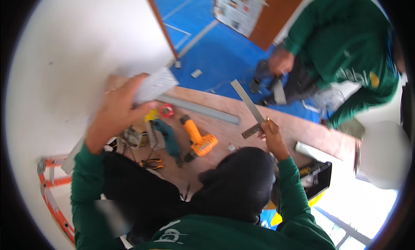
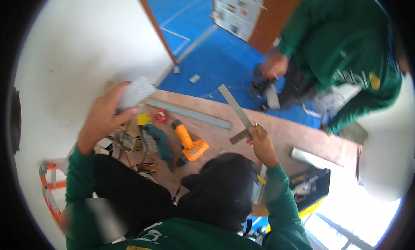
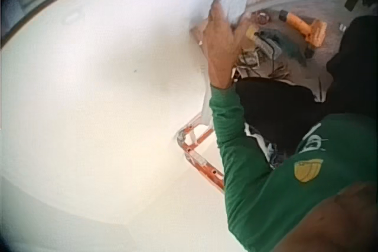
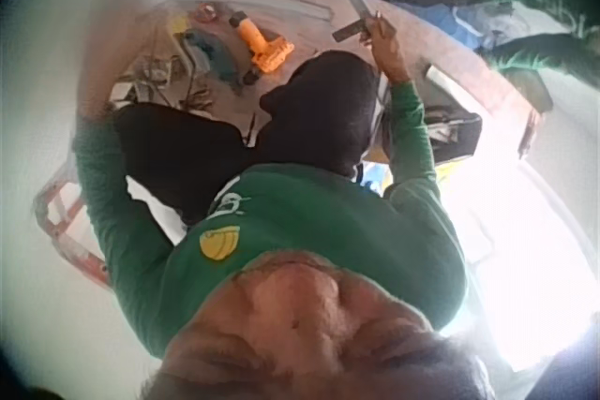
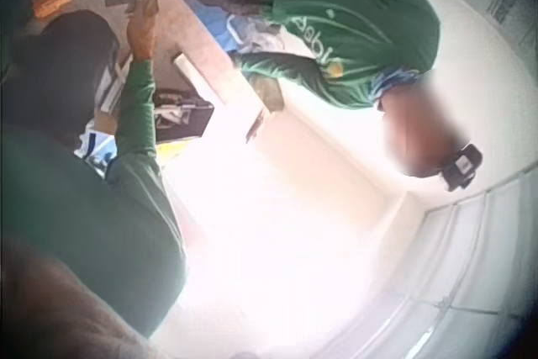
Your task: The person measures and marks a metal strip, cuts it with shears, and then uses a drill to attach the strip to the ceiling. The person also uses a staple gun to secure the strip.
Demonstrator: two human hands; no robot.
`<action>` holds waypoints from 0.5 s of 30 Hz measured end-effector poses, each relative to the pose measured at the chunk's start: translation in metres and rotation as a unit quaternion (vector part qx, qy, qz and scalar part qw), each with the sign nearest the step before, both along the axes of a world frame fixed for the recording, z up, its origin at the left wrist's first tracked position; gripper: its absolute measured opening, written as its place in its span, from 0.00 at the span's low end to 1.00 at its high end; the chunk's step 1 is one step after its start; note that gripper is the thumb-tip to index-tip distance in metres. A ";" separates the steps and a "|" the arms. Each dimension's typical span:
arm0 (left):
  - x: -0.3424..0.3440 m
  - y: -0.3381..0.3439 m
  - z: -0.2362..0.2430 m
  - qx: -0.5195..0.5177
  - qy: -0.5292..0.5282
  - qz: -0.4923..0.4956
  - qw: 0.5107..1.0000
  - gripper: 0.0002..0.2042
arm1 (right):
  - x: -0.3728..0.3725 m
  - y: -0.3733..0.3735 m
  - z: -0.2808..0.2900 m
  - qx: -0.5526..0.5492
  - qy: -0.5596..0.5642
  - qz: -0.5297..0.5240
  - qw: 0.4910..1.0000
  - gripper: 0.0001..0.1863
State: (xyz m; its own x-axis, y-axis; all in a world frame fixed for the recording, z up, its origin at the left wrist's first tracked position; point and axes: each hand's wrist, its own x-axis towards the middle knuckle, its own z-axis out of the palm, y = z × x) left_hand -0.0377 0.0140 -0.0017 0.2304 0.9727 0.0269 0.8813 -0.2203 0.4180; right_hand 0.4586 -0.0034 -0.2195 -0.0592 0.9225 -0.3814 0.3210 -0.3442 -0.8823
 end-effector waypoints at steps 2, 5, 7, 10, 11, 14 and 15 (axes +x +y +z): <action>0.002 0.005 0.003 -0.036 -0.018 -0.019 0.999 0.33 | 0.024 -0.021 -0.014 -0.006 -0.010 -0.018 1.000 0.17; 0.005 0.012 -0.001 -0.043 -0.008 -0.041 0.998 0.33 | 0.048 -0.040 -0.026 -0.003 -0.054 -0.051 0.997 0.17; 0.004 0.016 -0.010 -0.037 0.028 -0.046 0.998 0.34 | 0.051 -0.045 -0.038 -0.026 -0.053 -0.051 0.997 0.17; -0.001 0.018 -0.029 -0.028 0.025 -0.056 0.998 0.35 | 0.058 -0.042 -0.069 -0.019 -0.080 -0.013 0.997 0.16; -0.005 0.018 -0.035 -0.026 0.006 -0.064 0.998 0.35 | 0.062 -0.043 -0.082 -0.004 -0.082 0.011 0.997 0.16; -0.016 0.019 -0.048 -0.074 -0.043 -0.033 0.996 0.37 | 0.087 -0.041 -0.119 -0.093 -0.099 -0.011 0.991 0.16; -0.019 0.020 -0.049 -0.089 -0.041 -0.020 0.995 0.37 | 0.093 -0.043 -0.128 -0.056 -0.162 0.045 0.984 0.16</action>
